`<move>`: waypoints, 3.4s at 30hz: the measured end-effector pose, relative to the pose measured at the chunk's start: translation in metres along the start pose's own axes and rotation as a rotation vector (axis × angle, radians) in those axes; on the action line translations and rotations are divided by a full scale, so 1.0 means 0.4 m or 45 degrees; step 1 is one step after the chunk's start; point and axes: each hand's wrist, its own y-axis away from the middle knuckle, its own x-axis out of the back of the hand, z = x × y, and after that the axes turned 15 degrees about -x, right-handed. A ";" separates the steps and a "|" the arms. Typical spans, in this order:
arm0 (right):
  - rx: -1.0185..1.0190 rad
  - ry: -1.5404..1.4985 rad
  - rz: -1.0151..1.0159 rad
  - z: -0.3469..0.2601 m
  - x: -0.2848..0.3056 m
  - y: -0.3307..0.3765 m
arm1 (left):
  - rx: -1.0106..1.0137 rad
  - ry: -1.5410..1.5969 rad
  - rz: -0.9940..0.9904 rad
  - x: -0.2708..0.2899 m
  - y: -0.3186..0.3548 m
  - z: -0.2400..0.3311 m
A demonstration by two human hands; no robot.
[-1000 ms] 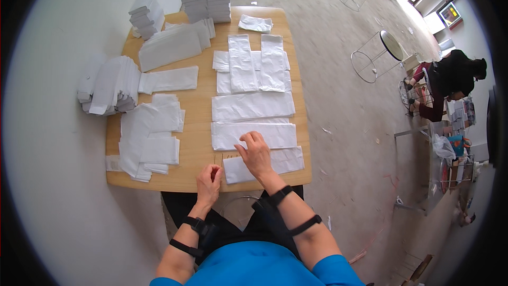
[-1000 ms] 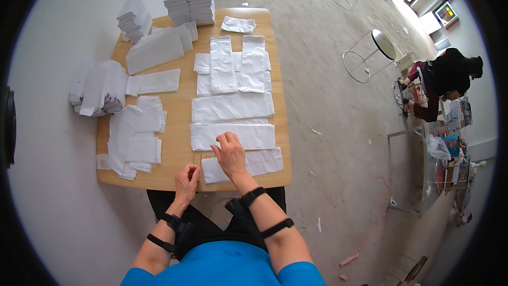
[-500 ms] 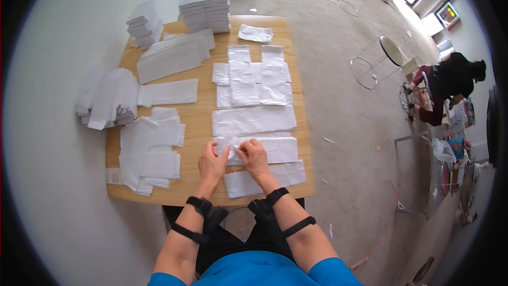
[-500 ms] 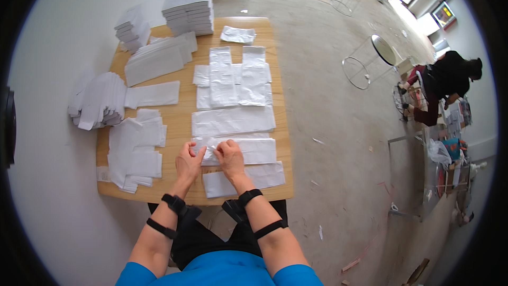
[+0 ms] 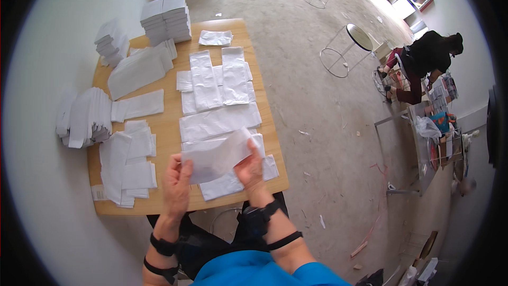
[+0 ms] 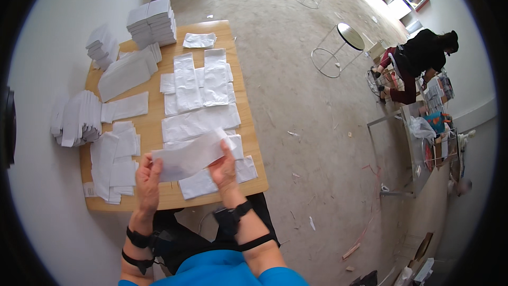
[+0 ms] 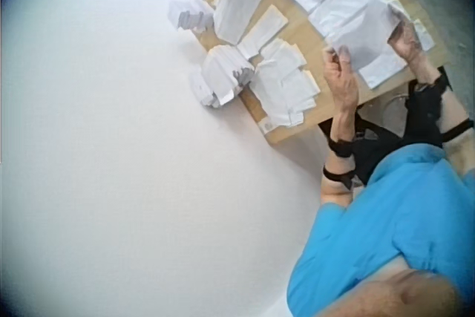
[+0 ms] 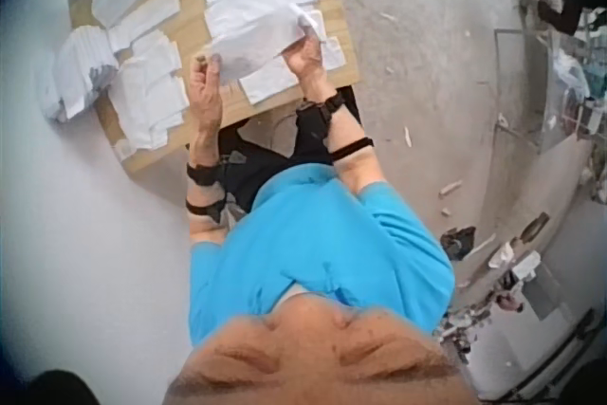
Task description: Sort and organize white plastic bags on a wooden table.
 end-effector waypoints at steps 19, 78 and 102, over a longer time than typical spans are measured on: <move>0.201 1.878 0.647 0.011 0.160 0.174 | 0.430 -0.325 0.350 0.311 0.249 -0.215; 0.639 2.180 0.721 0.072 0.168 0.135 | 0.200 -0.593 -0.191 -0.062 0.177 -0.362; 0.506 2.143 0.627 0.063 0.170 0.136 | 0.241 -0.682 -0.245 -0.041 0.168 -0.383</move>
